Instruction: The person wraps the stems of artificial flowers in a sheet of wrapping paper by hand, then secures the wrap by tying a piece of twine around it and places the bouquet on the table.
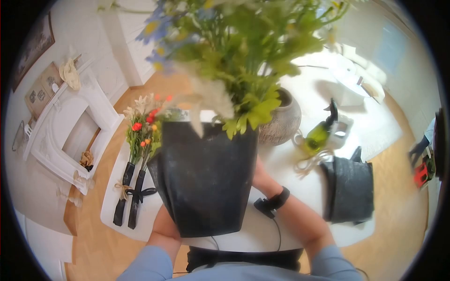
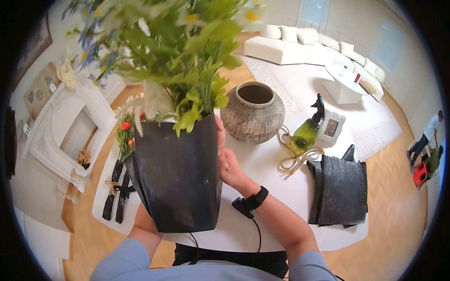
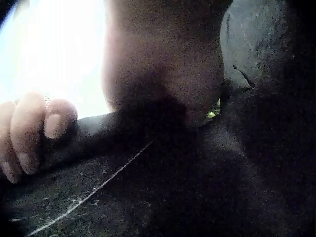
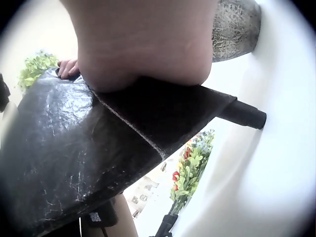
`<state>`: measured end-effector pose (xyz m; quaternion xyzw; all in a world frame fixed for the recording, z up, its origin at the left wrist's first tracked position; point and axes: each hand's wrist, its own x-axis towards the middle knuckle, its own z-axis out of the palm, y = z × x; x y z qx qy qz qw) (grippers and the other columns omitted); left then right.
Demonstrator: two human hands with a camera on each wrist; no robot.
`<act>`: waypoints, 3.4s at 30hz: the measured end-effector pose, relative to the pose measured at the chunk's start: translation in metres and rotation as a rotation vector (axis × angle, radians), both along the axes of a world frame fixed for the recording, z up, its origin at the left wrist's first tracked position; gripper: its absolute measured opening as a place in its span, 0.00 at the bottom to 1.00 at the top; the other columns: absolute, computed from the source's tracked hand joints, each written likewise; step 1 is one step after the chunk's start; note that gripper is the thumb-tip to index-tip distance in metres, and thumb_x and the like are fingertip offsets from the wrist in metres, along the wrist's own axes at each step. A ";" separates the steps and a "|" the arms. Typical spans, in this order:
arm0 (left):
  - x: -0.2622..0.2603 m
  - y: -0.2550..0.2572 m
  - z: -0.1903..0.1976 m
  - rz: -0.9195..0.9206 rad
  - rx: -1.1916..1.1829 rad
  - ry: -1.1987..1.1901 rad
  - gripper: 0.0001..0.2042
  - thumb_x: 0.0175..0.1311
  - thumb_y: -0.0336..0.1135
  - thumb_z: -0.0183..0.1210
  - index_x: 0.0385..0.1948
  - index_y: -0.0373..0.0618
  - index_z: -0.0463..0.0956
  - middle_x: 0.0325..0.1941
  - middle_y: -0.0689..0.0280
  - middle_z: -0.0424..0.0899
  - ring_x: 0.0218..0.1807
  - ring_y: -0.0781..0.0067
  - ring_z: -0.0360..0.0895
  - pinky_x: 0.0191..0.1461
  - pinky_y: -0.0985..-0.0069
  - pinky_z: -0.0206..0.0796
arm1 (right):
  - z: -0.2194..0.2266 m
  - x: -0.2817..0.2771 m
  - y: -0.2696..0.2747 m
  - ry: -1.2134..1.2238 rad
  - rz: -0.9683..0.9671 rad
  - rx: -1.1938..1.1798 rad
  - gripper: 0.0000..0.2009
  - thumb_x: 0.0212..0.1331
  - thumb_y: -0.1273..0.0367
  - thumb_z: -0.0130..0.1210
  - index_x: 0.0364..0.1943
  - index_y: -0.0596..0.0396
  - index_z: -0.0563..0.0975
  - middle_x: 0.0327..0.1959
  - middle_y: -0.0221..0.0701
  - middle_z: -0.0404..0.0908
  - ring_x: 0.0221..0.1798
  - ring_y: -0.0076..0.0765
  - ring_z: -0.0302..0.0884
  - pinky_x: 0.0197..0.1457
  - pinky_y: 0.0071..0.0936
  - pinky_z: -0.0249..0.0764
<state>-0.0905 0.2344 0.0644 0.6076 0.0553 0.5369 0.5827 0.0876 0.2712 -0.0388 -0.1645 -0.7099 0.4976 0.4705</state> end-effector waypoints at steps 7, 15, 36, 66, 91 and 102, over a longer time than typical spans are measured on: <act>-0.006 0.005 -0.009 0.061 -0.004 0.089 0.22 0.71 0.36 0.58 0.64 0.40 0.67 0.48 0.61 0.78 0.47 0.71 0.77 0.50 0.71 0.70 | -0.020 -0.003 0.003 0.028 -0.091 0.193 0.25 0.79 0.58 0.33 0.36 0.61 0.77 0.37 0.31 0.83 0.44 0.26 0.76 0.52 0.26 0.72; 0.003 -0.012 -0.036 0.169 -0.035 0.172 0.21 0.71 0.34 0.59 0.63 0.40 0.68 0.49 0.62 0.79 0.48 0.74 0.77 0.51 0.73 0.70 | -0.025 -0.005 0.001 0.056 -0.076 0.068 0.20 0.74 0.70 0.30 0.36 0.63 0.78 0.37 0.35 0.83 0.43 0.33 0.77 0.54 0.28 0.71; 0.021 0.005 0.001 -0.062 -0.150 0.071 0.13 0.76 0.41 0.55 0.49 0.40 0.74 0.44 0.67 0.79 0.46 0.78 0.74 0.52 0.78 0.66 | -0.045 0.002 0.016 0.131 0.043 -0.645 0.22 0.79 0.60 0.32 0.41 0.60 0.77 0.36 0.29 0.79 0.41 0.29 0.74 0.54 0.27 0.70; 0.014 0.037 0.016 -0.212 0.091 -0.058 0.18 0.78 0.46 0.42 0.52 0.38 0.67 0.32 0.54 0.74 0.33 0.58 0.75 0.39 0.65 0.69 | -0.006 -0.004 -0.028 -0.072 -0.072 -0.252 0.34 0.80 0.50 0.25 0.38 0.65 0.78 0.31 0.28 0.80 0.37 0.22 0.73 0.46 0.26 0.72; 0.021 0.017 -0.007 0.117 0.019 0.169 0.11 0.76 0.37 0.51 0.46 0.36 0.68 0.30 0.61 0.72 0.33 0.70 0.70 0.40 0.73 0.65 | -0.012 0.002 -0.011 -0.263 0.014 -0.497 0.22 0.79 0.62 0.30 0.51 0.62 0.76 0.47 0.29 0.80 0.54 0.23 0.73 0.63 0.25 0.68; 0.026 0.010 0.017 0.041 0.039 0.033 0.20 0.78 0.50 0.36 0.49 0.39 0.64 0.31 0.57 0.70 0.33 0.62 0.72 0.42 0.66 0.67 | -0.001 0.002 -0.011 -0.177 0.127 -0.397 0.26 0.81 0.58 0.29 0.59 0.67 0.72 0.58 0.32 0.77 0.59 0.23 0.71 0.67 0.25 0.65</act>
